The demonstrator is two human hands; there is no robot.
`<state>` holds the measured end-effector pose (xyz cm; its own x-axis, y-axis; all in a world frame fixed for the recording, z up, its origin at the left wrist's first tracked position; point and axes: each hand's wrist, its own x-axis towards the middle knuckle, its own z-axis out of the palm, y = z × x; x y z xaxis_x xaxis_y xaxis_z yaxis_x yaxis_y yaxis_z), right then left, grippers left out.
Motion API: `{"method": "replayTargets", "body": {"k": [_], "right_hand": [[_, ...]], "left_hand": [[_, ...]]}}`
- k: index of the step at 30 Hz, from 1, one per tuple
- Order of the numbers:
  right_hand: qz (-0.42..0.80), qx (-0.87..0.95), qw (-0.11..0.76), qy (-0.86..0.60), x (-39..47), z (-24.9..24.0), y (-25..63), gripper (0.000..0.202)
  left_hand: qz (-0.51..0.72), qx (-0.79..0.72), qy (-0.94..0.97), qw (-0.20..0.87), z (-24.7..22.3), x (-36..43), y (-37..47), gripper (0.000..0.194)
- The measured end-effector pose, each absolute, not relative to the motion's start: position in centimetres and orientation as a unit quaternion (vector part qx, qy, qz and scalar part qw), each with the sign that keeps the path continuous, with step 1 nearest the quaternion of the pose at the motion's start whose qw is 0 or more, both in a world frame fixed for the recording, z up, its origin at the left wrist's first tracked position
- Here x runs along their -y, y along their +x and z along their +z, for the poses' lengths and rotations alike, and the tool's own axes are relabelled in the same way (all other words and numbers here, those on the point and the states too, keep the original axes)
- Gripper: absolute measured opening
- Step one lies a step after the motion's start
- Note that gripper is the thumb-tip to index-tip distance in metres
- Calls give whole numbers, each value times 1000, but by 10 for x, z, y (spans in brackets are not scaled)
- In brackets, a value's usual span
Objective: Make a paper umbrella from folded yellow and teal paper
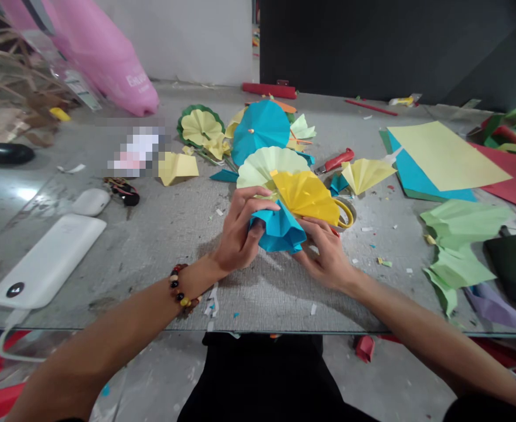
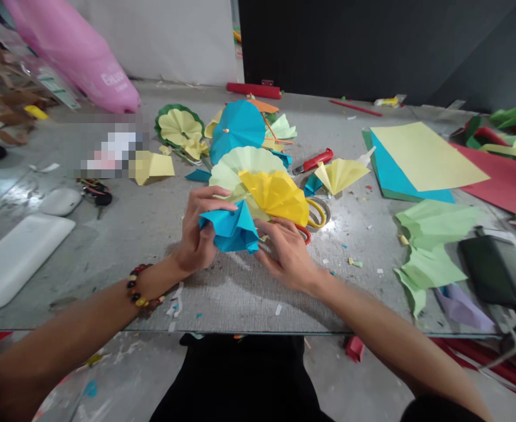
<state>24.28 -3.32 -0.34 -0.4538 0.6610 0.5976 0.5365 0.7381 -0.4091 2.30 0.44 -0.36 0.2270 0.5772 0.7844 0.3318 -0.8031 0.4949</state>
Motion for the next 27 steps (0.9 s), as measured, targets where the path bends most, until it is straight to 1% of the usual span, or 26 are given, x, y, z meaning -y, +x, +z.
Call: {"method": "replayTargets", "body": {"k": [5, 15, 17, 20, 23, 27], "right_hand": [[78, 842, 389, -366, 34, -5, 244, 41], [82, 831, 397, -380, 35, -2, 243, 25], [63, 822, 412, -389, 35, -3, 243, 28], [44, 815, 426, -389, 36, -3, 242, 42], [44, 822, 422, -380, 37, -3, 242, 49], [49, 817, 418, -395, 37, -1, 242, 51]], "left_hand": [[547, -289, 778, 112, -3, -5, 23, 45], [525, -291, 791, 118, -2, -4, 25, 29], [526, -292, 792, 105, -3, -5, 26, 20], [522, -290, 798, 86, -4, -8, 26, 12], [508, -269, 813, 87, -5, -10, 26, 10], [490, -244, 833, 79, -8, -10, 26, 12]]}}
